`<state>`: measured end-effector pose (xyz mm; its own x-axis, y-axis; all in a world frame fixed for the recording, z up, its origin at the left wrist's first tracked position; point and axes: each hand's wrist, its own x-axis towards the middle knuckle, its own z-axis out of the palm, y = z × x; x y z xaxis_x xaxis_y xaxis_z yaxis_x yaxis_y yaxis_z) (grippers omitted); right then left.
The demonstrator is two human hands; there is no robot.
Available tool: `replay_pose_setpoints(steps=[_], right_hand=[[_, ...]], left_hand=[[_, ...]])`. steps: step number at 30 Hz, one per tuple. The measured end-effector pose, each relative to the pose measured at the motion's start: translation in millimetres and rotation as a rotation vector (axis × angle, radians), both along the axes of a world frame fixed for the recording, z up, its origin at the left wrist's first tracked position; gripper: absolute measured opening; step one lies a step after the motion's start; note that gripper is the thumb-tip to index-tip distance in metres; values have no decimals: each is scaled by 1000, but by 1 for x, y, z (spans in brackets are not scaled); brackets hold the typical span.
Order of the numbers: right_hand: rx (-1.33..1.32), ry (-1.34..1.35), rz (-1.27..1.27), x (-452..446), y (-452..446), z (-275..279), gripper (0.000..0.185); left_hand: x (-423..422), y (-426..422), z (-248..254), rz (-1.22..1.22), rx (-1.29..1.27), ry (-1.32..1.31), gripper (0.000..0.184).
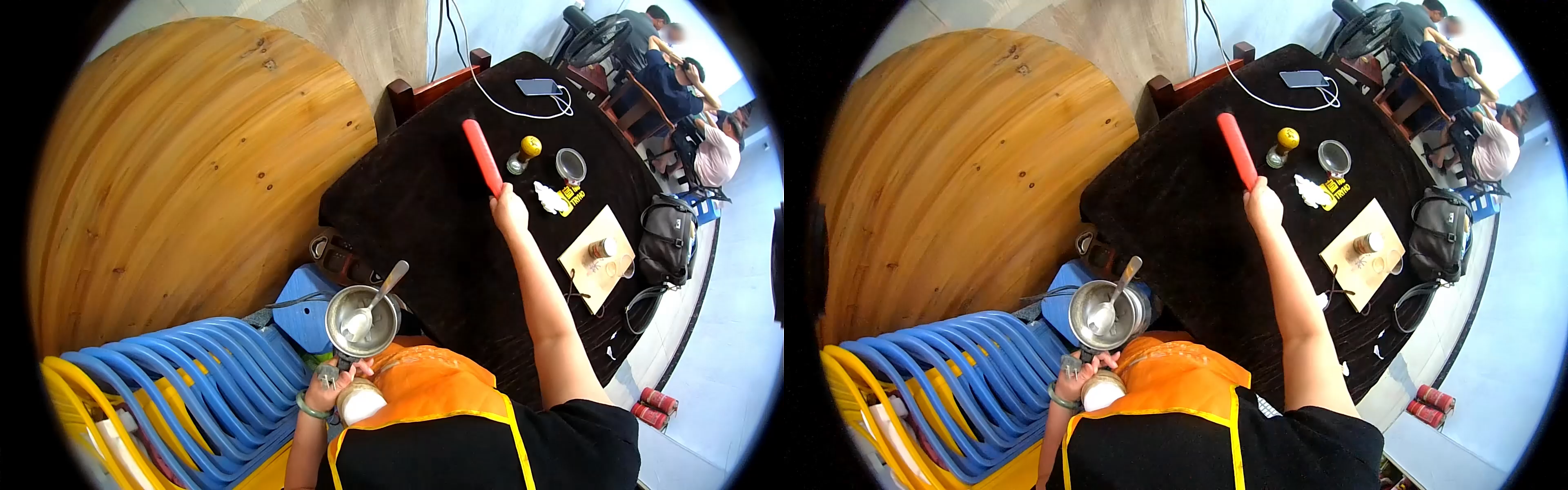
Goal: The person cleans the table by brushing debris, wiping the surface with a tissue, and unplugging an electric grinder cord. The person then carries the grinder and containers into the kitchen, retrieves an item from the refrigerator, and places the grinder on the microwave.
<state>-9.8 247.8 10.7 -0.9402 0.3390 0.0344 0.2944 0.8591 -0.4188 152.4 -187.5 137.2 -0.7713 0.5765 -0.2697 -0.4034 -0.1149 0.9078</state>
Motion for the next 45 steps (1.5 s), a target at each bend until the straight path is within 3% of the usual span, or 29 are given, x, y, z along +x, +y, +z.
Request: replay_pose_setpoints(steps=[3,5,7,9,11,13,14,15,18,19,22,25,27,28,31,32,34,36,37,39,41,43,45], right_hand=[[64,-162,162,11,-81,-14,29],[-261,-255,624,33,-118,9,26],[-592,-162,908,27,-102,13,27],[-574,37,627,15,-69,5,28],[-334,101,62,-7,-37,-15,29],[-242,24,-345,-17,-36,-12,26],[-189,-27,-325,-20,-49,-14,23],[-77,-86,-2,-10,-70,-16,23],[-502,-284,692,27,-107,26,32],[-660,-206,866,30,-105,7,37],[-931,-156,400,55,-76,-16,48],[-387,-88,299,87,-35,-20,50],[-385,-15,245,118,-7,-17,49],[-384,21,222,134,7,-13,49],[-384,169,-135,190,61,-7,36],[-416,118,-278,208,82,1,34],[-422,183,-475,248,128,-8,30],[-181,195,-681,277,165,0,24],[-128,333,-714,290,188,-9,22],[21,324,-777,301,216,-3,23],[54,378,-714,301,234,7,22],[235,321,-533,290,244,15,33],[242,254,-427,268,248,20,43]], left_hand=[[-5,13,8,-15,14,-18,34],[-5,16,9,-44,16,-47,34],[-4,15,8,-58,-7,-59,33],[-5,15,10,-65,7,-58,32],[-6,15,10,-77,10,-45,32],[-5,14,6,-103,5,-30,41],[-4,16,4,-85,24,-44,39],[-4,18,5,-92,15,-46,38],[-9,26,5,-98,2,-42,36],[-11,27,4,-117,-7,-42,37],[-13,39,10,-121,18,-41,34],[-16,51,10,-150,80,-51,31],[-14,56,2,-165,192,-57,31],[-19,51,-8,-195,53,-228,41],[-17,64,-12,-292,344,-137,57],[-17,64,-12,-322,306,-201,71],[-13,78,3,-349,258,-170,75],[-8,85,7,-375,185,-136,81],[-6,87,6,-389,171,-146,81],[-3,94,6,-414,143,-168,82],[-1,96,-3,-444,144,-161,81],[1,100,-10,-451,174,-158,79],[-1,102,-11,-480,159,-177,75]])
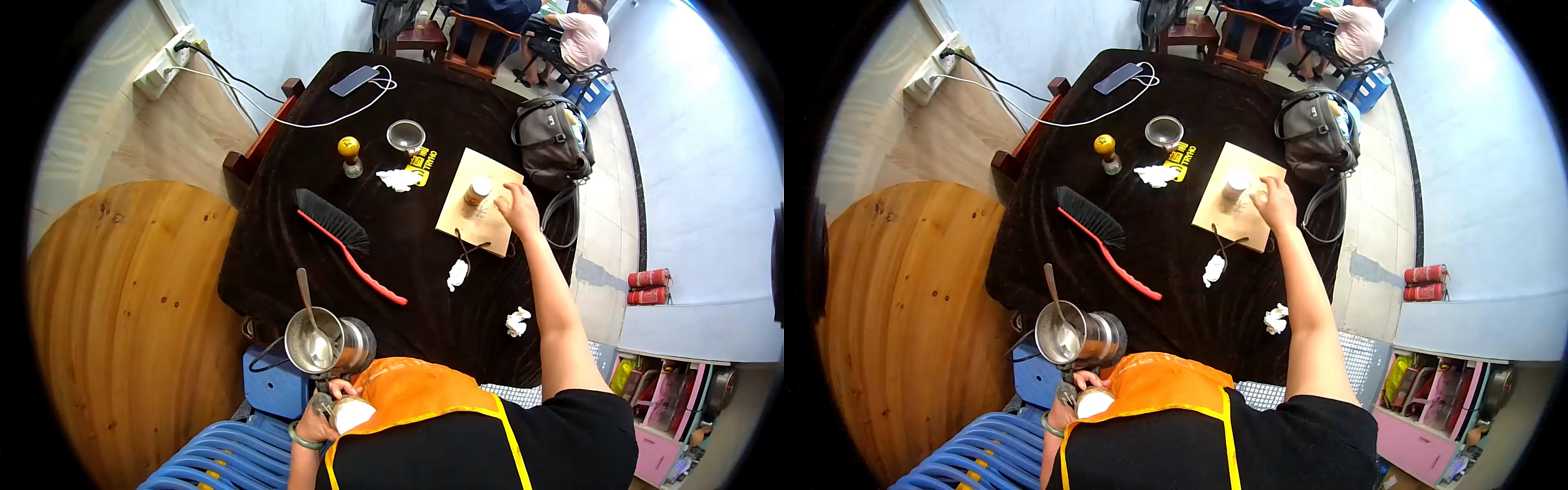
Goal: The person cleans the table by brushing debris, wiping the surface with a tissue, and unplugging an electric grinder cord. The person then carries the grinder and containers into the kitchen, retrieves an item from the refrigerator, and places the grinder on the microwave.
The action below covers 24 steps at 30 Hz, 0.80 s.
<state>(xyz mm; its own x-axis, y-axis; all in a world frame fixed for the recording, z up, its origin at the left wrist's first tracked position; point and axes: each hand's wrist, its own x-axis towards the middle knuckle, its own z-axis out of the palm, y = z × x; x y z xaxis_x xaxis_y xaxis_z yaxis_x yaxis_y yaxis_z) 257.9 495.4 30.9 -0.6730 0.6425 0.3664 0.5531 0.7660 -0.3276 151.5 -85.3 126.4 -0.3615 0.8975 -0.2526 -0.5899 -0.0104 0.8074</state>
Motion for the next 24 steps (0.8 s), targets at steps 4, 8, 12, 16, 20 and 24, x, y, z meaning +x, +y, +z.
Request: replay_pose_setpoints(steps=[4,8,12,16,20,24], right_hand=[[40,-314,109,-48,-2,-1,67],[-36,-418,84,-71,6,-48,55],[37,-305,94,-71,-1,-48,40],[13,-128,50,-53,-21,-22,27],[26,-208,62,-24,-49,-10,12],[35,-200,-57,-1,-57,-13,10]], left_hand=[[-11,2,7,-90,-54,16,71],[-23,4,17,-90,-122,-46,70],[-28,6,14,-84,-117,-55,69],[-36,11,13,-85,-132,-81,70],[-41,20,12,-116,-100,-69,70],[-46,23,11,-152,-123,-31,74]])
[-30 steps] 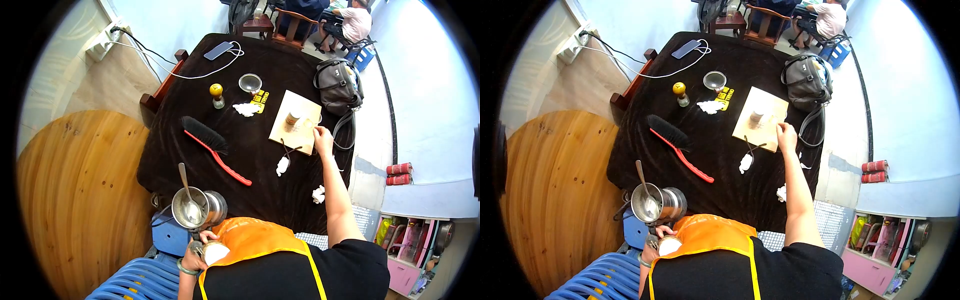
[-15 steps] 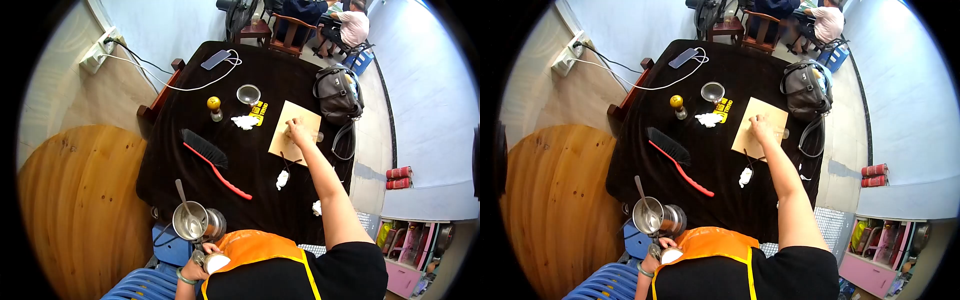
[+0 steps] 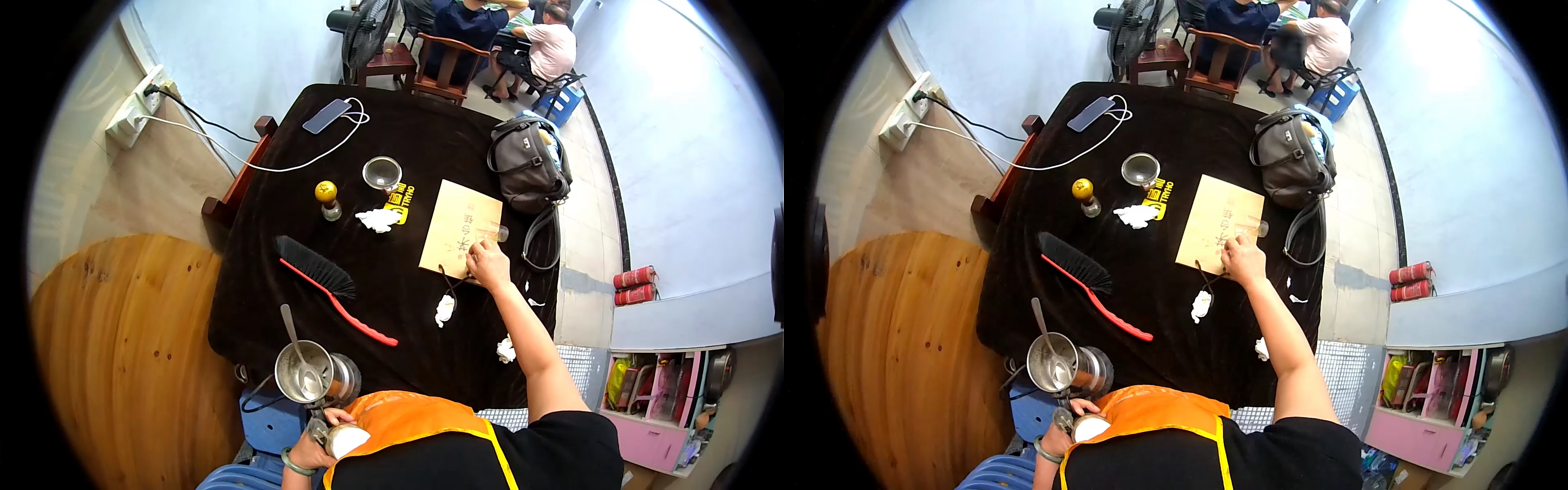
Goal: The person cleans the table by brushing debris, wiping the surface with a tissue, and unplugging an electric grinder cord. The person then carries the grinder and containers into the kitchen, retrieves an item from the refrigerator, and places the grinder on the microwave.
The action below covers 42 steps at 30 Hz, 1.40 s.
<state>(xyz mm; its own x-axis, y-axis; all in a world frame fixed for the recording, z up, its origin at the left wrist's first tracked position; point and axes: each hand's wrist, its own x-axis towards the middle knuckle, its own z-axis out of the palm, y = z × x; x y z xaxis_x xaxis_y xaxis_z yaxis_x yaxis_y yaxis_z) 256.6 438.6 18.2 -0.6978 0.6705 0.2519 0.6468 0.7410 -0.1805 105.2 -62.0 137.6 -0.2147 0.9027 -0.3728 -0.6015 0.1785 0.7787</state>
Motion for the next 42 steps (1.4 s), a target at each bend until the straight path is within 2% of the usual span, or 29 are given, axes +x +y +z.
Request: replay_pose_setpoints(steps=[4,10,14,15,18,23,24,26,27,31,35,38,41,42], right_hand=[[113,-15,-75,12,16,-3,34],[111,-151,-85,13,33,-3,48],[96,-352,-149,6,52,-8,48],[22,-419,-169,5,57,-5,44],[-86,-397,-245,7,69,-2,43],[-347,-38,-444,29,76,18,42],[-490,65,-512,38,84,11,44],[-609,278,-531,65,106,-21,44],[-763,359,-587,71,104,-17,42],[-894,378,-703,84,88,-3,41],[-831,513,-654,96,87,-22,46],[-680,493,-573,104,79,-24,48],[-522,339,-516,106,39,24,44],[-397,324,-416,112,28,28,34]], left_hand=[[-2,4,2,-10,-10,-10,77],[-2,4,1,-16,-16,32,77],[0,1,2,-12,-9,21,75],[0,2,3,-9,-12,22,74],[1,0,4,0,-14,37,73],[2,1,4,-18,-9,42,74],[2,2,5,-23,-11,26,74],[2,3,6,-29,-13,-2,75],[2,3,6,-39,-2,18,75],[4,2,6,-62,40,44,74],[5,4,14,-69,92,117,60],[5,-2,14,-125,97,220,59],[6,-7,15,-176,96,264,65],[7,-9,15,-187,90,267,70]])
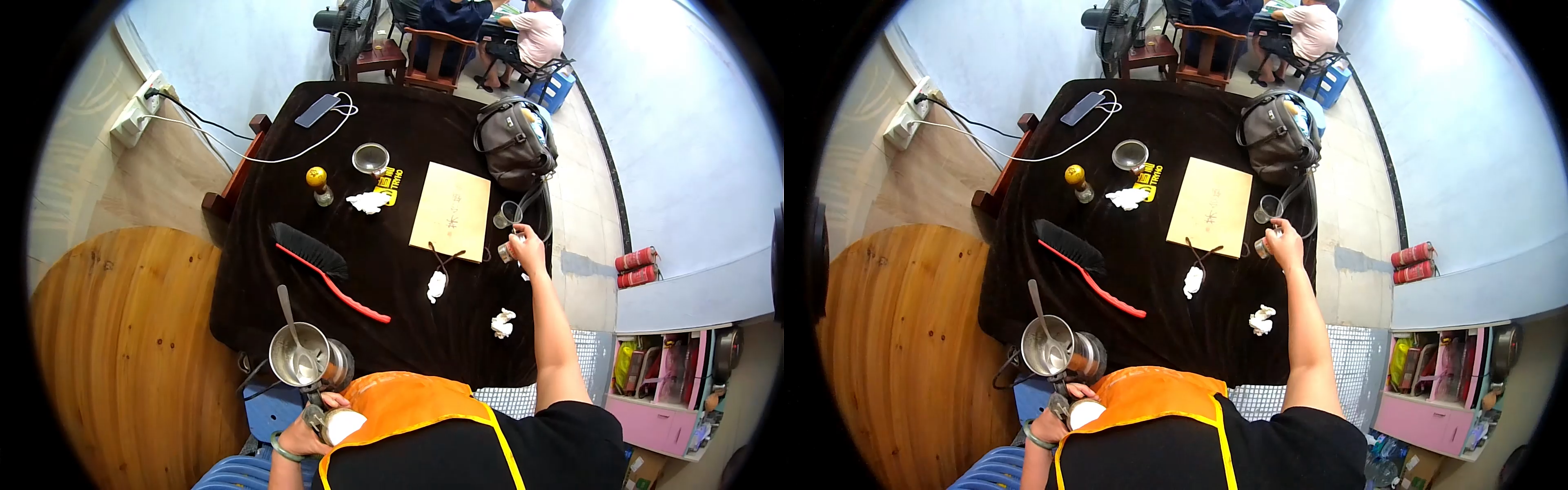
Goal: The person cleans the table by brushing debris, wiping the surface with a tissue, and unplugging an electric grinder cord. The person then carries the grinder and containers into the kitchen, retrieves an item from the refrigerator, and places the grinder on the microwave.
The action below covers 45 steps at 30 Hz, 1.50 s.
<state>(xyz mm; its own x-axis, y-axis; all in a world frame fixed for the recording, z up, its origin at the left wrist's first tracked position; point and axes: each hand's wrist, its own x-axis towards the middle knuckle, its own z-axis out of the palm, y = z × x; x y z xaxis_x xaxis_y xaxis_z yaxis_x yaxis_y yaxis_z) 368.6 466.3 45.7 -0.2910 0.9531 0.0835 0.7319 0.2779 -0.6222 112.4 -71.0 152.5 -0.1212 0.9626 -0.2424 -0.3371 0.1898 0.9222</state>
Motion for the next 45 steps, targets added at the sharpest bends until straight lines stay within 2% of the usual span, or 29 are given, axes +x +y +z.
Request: replay_pose_setpoints(steps=[4,6,8,11,16,18,20,21,22,24,26,29,30,31,32,34,36,38,41,42,44,45], right_hand=[[281,-96,172,27,-44,10,26],[362,-135,157,41,-67,12,24],[381,-150,110,49,-85,3,21],[407,-201,174,44,-97,-18,21],[324,-342,201,35,-103,-42,30],[620,-345,173,31,-115,-25,33],[580,-162,214,37,-127,-11,34],[507,-123,279,44,-138,-6,28],[349,-121,349,60,-150,-17,22],[372,-171,370,75,-185,-19,23],[366,-256,369,99,-199,-53,24],[200,-140,314,101,-188,-71,19],[203,-43,347,87,-183,-61,18],[204,53,379,65,-182,-45,18],[204,148,408,44,-181,-35,18],[203,146,430,-8,-174,-30,19],[376,120,430,-54,-163,-68,22],[417,-27,467,-77,-170,-87,25],[399,6,630,-82,-173,-118,26],[385,28,639,-81,-171,-121,26],[329,83,504,-77,-168,-95,29],[387,0,425,-75,-165,-82,31]], left_hand=[[1,-5,6,-74,20,81,72],[3,-6,9,-78,16,78,72],[8,-11,6,-86,-1,74,71],[17,-17,0,-70,-7,81,69],[37,-16,3,32,34,74,69],[44,-20,3,79,42,58,70],[50,-25,4,124,45,69,72],[53,-27,3,146,50,90,72],[55,-27,2,166,58,109,73],[60,-25,2,240,76,142,73],[68,-27,2,318,84,171,73],[69,-28,0,295,117,237,77],[68,-27,-1,283,138,236,80],[65,-29,-2,248,160,343,81],[70,-30,-1,300,134,299,80],[78,-28,3,399,93,219,77],[80,-29,4,418,111,222,78],[85,-24,6,437,128,187,79],[94,-24,8,439,87,281,77],[96,-24,9,447,66,315,76],[100,-25,6,440,91,289,75],[103,-23,4,448,89,284,75]])
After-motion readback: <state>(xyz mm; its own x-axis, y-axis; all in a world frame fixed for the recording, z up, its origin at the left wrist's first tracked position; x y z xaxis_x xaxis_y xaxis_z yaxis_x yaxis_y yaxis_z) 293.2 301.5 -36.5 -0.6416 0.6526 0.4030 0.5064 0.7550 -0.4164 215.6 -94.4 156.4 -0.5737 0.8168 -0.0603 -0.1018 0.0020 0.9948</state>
